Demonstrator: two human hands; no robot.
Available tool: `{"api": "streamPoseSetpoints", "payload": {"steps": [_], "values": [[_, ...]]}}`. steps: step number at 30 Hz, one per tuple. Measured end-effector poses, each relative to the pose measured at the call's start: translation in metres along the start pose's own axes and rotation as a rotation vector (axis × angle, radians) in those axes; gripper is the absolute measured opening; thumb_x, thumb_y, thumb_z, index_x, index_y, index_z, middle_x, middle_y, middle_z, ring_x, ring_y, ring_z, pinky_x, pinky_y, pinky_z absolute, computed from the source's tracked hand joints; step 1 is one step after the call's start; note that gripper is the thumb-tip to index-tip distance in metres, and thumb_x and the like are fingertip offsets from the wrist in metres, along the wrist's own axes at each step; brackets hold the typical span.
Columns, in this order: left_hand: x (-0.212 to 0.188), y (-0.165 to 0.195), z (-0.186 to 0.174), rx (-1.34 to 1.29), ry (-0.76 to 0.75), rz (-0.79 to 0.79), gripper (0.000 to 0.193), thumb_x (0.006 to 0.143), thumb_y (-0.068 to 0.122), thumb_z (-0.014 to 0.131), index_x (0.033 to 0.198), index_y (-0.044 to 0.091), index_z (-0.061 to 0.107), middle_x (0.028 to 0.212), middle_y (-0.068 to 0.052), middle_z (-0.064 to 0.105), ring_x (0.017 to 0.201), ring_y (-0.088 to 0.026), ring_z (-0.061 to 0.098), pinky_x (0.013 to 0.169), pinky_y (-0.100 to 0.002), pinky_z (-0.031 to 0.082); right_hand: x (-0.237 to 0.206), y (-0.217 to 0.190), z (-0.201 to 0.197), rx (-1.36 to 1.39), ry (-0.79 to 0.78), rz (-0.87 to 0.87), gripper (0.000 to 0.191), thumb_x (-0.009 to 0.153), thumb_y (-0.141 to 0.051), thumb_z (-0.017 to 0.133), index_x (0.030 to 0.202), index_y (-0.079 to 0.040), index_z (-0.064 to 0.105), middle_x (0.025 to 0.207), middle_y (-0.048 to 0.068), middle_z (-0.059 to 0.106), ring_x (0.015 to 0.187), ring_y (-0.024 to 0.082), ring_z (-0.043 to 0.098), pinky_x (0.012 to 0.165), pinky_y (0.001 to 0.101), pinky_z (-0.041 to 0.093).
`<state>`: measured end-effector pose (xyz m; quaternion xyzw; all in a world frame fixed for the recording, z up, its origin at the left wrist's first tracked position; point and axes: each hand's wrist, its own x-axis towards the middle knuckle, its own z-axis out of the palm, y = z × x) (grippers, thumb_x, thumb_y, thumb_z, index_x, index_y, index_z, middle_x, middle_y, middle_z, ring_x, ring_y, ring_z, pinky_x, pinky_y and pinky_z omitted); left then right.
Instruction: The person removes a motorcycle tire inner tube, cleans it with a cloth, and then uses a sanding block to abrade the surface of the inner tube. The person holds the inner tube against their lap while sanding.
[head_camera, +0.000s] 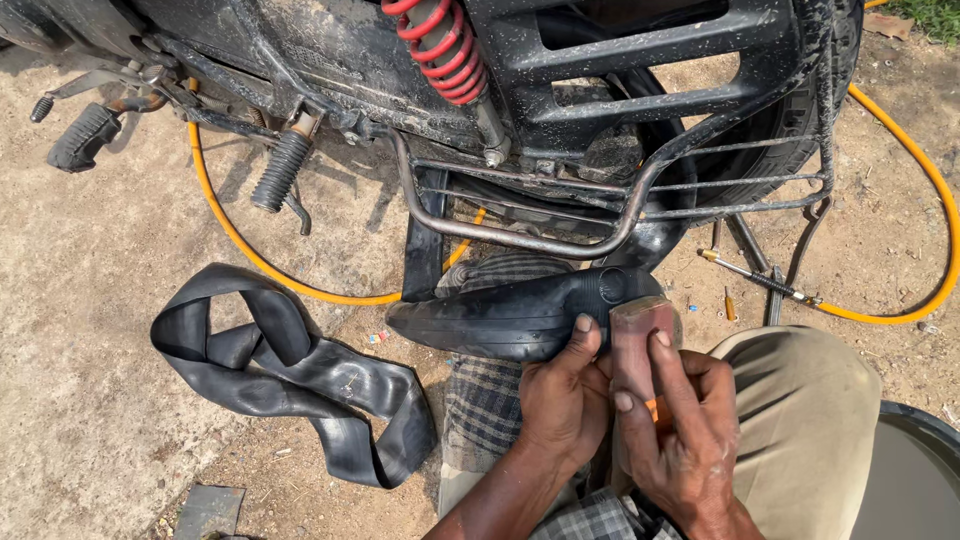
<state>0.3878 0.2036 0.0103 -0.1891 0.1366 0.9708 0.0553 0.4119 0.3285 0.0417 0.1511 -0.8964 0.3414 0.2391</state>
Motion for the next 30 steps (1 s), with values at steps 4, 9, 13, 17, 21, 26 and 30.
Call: {"api": "streamPoseSetpoints", "payload": {"steps": [4,9,13,17,21,26,30], "values": [[0.004,-0.004,-0.004,0.043,-0.074,0.096,0.023,0.101,0.005,0.069,0.123,0.002,0.062,0.116,-0.010,0.068,0.103,-0.023,0.068,0.090,-0.037,0.057,0.008,-0.002,0.009,-0.067,-0.012,-0.023,0.058,0.087,-0.017,0.074,0.141,-0.001,0.059,0.103,0.019,0.056,0.088,0.028,0.056,0.073,0.0370,0.051],[-0.008,-0.006,0.001,0.110,-0.029,0.061,0.028,0.089,0.010,0.069,0.117,0.006,0.064,0.113,-0.007,0.073,0.106,-0.020,0.072,0.091,-0.039,0.063,0.045,0.016,0.002,-0.128,0.166,-0.052,0.057,0.105,-0.015,0.071,0.157,0.001,0.053,0.110,0.018,0.054,0.089,0.026,0.052,0.075,0.0367,0.046],[-0.004,0.000,0.000,0.105,0.060,0.092,0.023,0.093,0.011,0.071,0.114,0.003,0.067,0.109,-0.009,0.073,0.102,-0.022,0.070,0.087,-0.037,0.060,0.012,-0.007,0.008,-0.028,0.076,-0.040,0.059,0.097,-0.020,0.067,0.148,0.004,0.052,0.107,0.020,0.052,0.090,0.025,0.053,0.070,0.0353,0.046],[0.003,-0.005,-0.002,0.062,-0.079,0.187,0.023,0.096,0.005,0.073,0.118,0.004,0.066,0.112,-0.005,0.070,0.101,-0.018,0.067,0.090,-0.033,0.056,0.026,0.004,0.017,-0.058,-0.023,-0.049,0.058,0.094,-0.020,0.069,0.145,0.004,0.057,0.102,0.021,0.053,0.088,0.027,0.053,0.070,0.0372,0.048],[-0.006,-0.009,-0.005,0.114,-0.056,0.077,0.021,0.094,0.011,0.072,0.112,0.000,0.069,0.105,-0.008,0.072,0.091,-0.017,0.067,0.087,-0.036,0.060,0.040,0.009,0.008,-0.145,0.093,-0.005,0.057,0.097,-0.017,0.071,0.148,0.004,0.058,0.098,0.019,0.056,0.087,0.029,0.054,0.075,0.0411,0.048],[-0.003,-0.005,-0.005,0.181,0.054,0.136,0.015,0.097,0.009,0.072,0.110,0.002,0.069,0.103,-0.009,0.070,0.089,-0.020,0.066,0.078,-0.038,0.053,0.006,-0.014,0.014,-0.038,0.052,-0.034,0.058,0.092,-0.017,0.068,0.143,0.005,0.055,0.104,0.022,0.056,0.089,0.027,0.055,0.072,0.0367,0.050],[-0.005,-0.009,-0.003,0.143,-0.025,0.153,0.018,0.098,0.008,0.072,0.113,0.000,0.068,0.108,-0.008,0.071,0.096,-0.021,0.068,0.086,-0.039,0.057,0.024,-0.002,0.015,-0.149,0.014,-0.028,0.057,0.090,-0.014,0.073,0.143,0.002,0.059,0.098,0.021,0.057,0.087,0.031,0.055,0.069,0.0391,0.048]]}}
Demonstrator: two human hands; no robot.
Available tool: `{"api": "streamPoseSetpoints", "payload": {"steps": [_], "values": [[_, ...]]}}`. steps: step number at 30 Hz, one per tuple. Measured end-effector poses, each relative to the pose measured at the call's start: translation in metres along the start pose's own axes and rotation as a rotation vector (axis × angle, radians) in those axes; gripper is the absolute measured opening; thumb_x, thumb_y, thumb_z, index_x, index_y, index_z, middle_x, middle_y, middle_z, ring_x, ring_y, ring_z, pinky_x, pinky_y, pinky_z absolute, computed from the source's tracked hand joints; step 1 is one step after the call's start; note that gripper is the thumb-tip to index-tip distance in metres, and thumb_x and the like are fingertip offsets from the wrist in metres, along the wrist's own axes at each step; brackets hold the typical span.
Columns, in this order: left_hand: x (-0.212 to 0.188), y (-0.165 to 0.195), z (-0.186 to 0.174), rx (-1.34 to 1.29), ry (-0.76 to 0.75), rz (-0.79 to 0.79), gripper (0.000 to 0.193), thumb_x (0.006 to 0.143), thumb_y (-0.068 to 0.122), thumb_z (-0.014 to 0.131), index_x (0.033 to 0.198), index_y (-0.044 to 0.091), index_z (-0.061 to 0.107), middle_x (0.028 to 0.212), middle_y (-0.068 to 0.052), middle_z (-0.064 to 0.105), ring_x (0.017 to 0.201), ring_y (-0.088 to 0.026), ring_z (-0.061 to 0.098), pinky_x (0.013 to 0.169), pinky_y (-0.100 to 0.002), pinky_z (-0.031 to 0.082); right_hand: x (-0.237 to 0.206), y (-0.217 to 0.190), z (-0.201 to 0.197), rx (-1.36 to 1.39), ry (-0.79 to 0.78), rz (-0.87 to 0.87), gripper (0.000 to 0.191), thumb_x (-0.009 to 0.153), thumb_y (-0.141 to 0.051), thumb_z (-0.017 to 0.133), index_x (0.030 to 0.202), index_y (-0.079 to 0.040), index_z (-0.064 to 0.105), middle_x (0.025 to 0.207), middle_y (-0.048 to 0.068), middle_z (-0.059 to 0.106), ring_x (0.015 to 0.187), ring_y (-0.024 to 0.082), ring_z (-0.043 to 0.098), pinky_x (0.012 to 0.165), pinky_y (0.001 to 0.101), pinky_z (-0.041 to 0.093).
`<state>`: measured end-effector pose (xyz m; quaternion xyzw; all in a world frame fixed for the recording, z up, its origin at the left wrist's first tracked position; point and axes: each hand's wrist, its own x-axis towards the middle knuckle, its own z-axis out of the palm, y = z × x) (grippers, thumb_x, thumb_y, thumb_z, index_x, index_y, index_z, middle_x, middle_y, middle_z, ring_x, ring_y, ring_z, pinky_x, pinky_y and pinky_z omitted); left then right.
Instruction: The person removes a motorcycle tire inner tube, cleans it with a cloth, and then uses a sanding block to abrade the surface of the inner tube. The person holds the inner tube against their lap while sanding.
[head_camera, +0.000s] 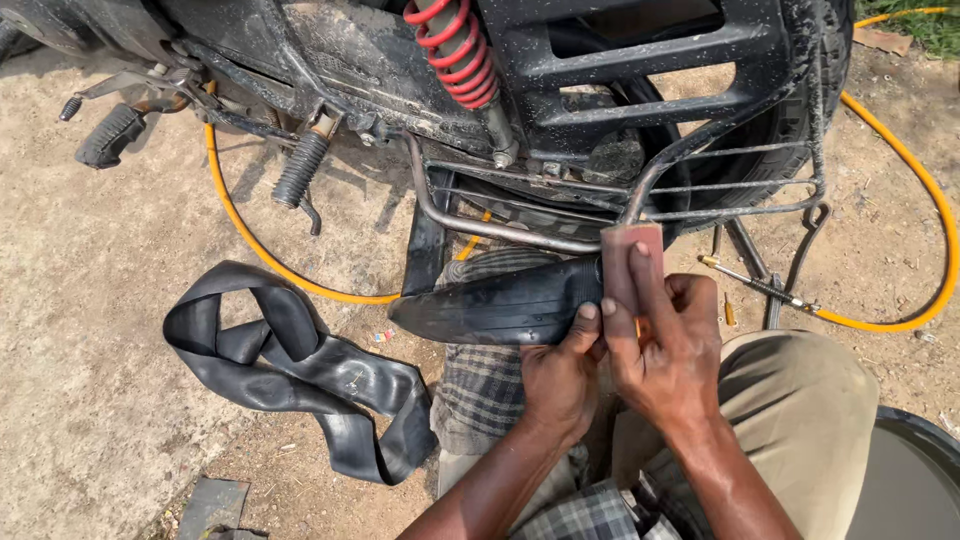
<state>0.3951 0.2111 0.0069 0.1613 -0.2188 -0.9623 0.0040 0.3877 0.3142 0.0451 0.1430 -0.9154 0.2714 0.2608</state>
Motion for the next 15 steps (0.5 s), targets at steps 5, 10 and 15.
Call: {"api": "streamPoseSetpoints", "payload": {"steps": [5,10,15], "values": [[-0.009,0.001,-0.001,0.017,0.055,-0.040,0.023,0.085,0.011,0.071,0.107,0.004,0.071,0.106,-0.005,0.078,0.097,-0.018,0.076,0.088,-0.037,0.065,0.001,-0.003,-0.011,0.019,0.135,-0.018,0.060,0.093,-0.011,0.071,0.149,0.002,0.053,0.105,0.022,0.054,0.090,0.030,0.053,0.076,0.0399,0.047],[0.001,-0.001,-0.006,0.061,0.026,0.074,0.018,0.097,0.011,0.075,0.109,-0.001,0.071,0.104,-0.010,0.073,0.091,-0.021,0.067,0.081,-0.037,0.055,-0.015,-0.011,0.001,0.097,0.019,-0.050,0.056,0.092,-0.013,0.071,0.145,0.000,0.058,0.099,0.019,0.055,0.085,0.029,0.054,0.071,0.0396,0.049],[-0.008,-0.011,-0.010,0.058,-0.058,0.070,0.014,0.096,0.010,0.073,0.106,0.001,0.072,0.101,-0.007,0.073,0.085,-0.017,0.066,0.076,-0.033,0.056,0.009,0.000,-0.008,0.056,0.084,0.026,0.052,0.097,-0.016,0.072,0.145,0.001,0.059,0.101,0.023,0.055,0.085,0.031,0.054,0.072,0.0416,0.048]]}}
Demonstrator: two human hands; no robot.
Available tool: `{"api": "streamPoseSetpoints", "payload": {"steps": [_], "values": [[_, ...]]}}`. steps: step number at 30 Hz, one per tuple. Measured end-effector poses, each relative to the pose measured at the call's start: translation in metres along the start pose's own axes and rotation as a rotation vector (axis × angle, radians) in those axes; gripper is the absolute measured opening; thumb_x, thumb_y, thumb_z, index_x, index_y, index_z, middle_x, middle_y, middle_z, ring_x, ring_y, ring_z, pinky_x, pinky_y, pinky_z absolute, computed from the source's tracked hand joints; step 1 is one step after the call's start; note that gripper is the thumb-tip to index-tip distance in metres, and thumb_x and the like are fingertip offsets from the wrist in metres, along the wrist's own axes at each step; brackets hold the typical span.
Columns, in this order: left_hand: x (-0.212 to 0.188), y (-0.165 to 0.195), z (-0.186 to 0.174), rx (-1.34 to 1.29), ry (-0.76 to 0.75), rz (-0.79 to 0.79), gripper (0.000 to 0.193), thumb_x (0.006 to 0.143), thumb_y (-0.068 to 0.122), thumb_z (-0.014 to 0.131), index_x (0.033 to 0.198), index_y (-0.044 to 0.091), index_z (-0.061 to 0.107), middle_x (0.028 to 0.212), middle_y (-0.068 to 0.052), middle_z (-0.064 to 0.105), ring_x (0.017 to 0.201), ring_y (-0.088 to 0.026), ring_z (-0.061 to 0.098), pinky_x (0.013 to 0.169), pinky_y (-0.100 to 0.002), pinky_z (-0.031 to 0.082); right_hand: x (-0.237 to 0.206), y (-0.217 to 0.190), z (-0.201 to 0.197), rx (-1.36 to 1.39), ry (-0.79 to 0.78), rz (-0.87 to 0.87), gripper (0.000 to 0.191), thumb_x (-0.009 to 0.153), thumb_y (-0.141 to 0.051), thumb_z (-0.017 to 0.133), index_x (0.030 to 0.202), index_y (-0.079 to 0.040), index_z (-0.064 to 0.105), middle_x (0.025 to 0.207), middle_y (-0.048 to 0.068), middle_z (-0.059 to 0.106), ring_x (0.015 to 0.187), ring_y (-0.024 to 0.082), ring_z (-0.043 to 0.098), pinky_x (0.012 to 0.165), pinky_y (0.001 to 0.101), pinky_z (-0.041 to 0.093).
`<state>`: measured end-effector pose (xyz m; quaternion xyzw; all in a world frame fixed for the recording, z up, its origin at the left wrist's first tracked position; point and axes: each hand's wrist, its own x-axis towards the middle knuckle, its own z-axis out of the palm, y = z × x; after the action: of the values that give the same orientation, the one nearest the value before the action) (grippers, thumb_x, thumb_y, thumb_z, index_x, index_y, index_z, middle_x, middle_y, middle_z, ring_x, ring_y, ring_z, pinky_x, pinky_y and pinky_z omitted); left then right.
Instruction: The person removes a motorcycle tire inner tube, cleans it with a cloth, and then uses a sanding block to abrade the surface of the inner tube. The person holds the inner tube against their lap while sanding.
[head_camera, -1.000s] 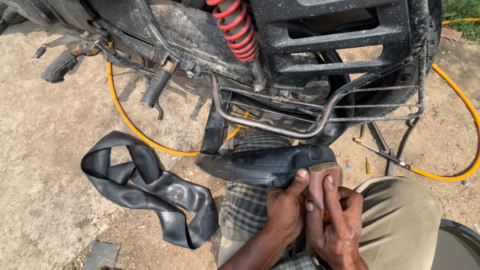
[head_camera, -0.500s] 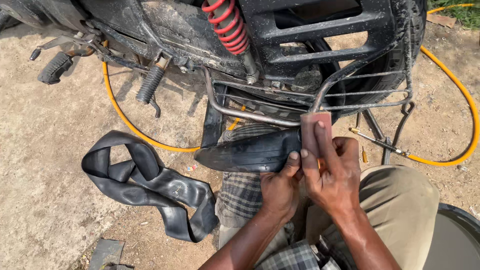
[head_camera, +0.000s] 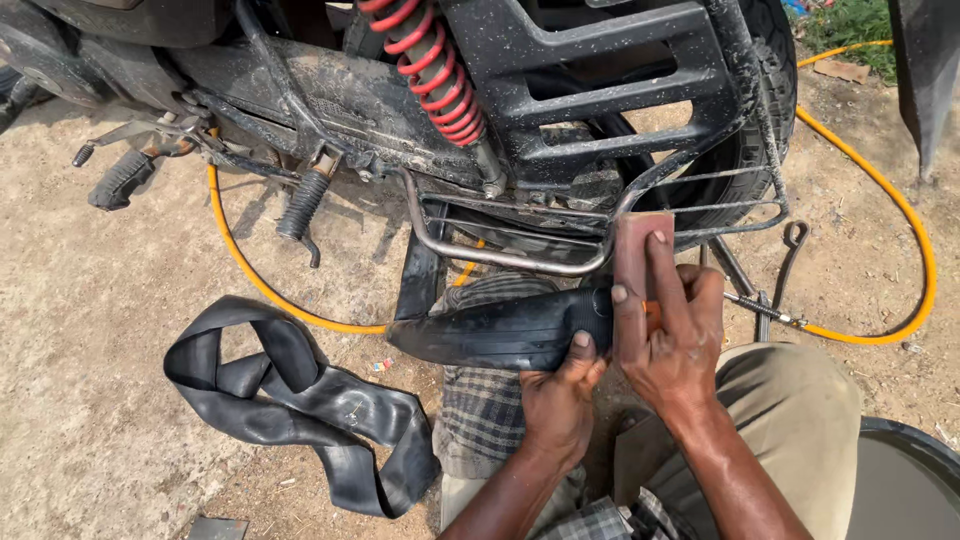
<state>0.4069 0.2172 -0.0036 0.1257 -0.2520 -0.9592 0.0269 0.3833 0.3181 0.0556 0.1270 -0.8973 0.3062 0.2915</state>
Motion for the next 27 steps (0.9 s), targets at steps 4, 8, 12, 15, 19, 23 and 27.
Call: {"api": "streamPoseSetpoints", "payload": {"steps": [4,8,12,15,19,23,27], "values": [[0.004,0.001,-0.005,0.014,0.143,-0.034,0.010,0.093,0.008,0.071,0.101,0.002,0.072,0.099,-0.005,0.075,0.087,-0.015,0.071,0.078,-0.031,0.059,-0.042,-0.019,-0.004,0.029,-0.049,-0.036,0.054,0.094,-0.015,0.067,0.144,0.003,0.056,0.105,0.023,0.056,0.090,0.030,0.054,0.074,0.0388,0.049],[0.008,-0.001,-0.004,0.009,0.047,0.039,0.005,0.099,0.005,0.070,0.102,0.001,0.070,0.098,-0.005,0.071,0.084,-0.013,0.067,0.074,-0.031,0.055,-0.022,-0.005,0.006,-0.011,-0.082,-0.025,0.053,0.090,-0.014,0.070,0.139,0.002,0.062,0.097,0.024,0.057,0.085,0.030,0.055,0.068,0.0397,0.047],[-0.002,-0.002,0.003,0.019,0.044,0.008,0.004,0.100,0.005,0.071,0.102,0.002,0.071,0.093,-0.006,0.069,0.077,-0.014,0.061,0.069,-0.033,0.053,-0.004,0.001,0.001,-0.017,-0.004,-0.026,0.053,0.095,-0.013,0.070,0.144,0.005,0.060,0.097,0.023,0.055,0.086,0.032,0.053,0.072,0.0415,0.047],[-0.002,0.002,0.002,-0.037,0.159,-0.047,0.013,0.088,0.008,0.068,0.101,0.011,0.070,0.097,-0.002,0.074,0.087,-0.015,0.072,0.078,-0.033,0.061,-0.032,-0.012,-0.006,0.029,0.024,-0.029,0.054,0.094,-0.015,0.068,0.143,0.006,0.058,0.103,0.023,0.054,0.087,0.029,0.052,0.072,0.0403,0.047],[0.002,0.004,-0.003,0.079,0.067,0.036,0.008,0.098,0.008,0.070,0.105,0.003,0.070,0.102,-0.005,0.072,0.091,-0.015,0.068,0.081,-0.032,0.057,-0.044,-0.010,0.000,-0.006,-0.045,-0.041,0.053,0.090,-0.016,0.069,0.139,0.004,0.061,0.103,0.022,0.055,0.089,0.030,0.053,0.072,0.0396,0.049],[-0.001,-0.003,-0.002,0.029,-0.077,0.097,0.011,0.110,0.007,0.073,0.111,-0.004,0.072,0.099,-0.008,0.067,0.079,-0.015,0.056,0.073,-0.033,0.049,-0.013,0.008,0.005,-0.030,0.002,-0.013,0.052,0.095,-0.012,0.070,0.143,0.004,0.062,0.096,0.022,0.055,0.084,0.030,0.052,0.069,0.0415,0.047],[-0.001,-0.004,-0.007,0.013,0.080,-0.025,0.018,0.088,0.011,0.070,0.106,0.007,0.073,0.102,-0.004,0.077,0.091,-0.015,0.074,0.083,-0.034,0.062,-0.030,0.000,-0.006,0.040,0.071,-0.053,0.053,0.098,-0.011,0.066,0.147,0.004,0.054,0.108,0.022,0.060,0.091,0.027,0.053,0.072,0.0382,0.047]]}}
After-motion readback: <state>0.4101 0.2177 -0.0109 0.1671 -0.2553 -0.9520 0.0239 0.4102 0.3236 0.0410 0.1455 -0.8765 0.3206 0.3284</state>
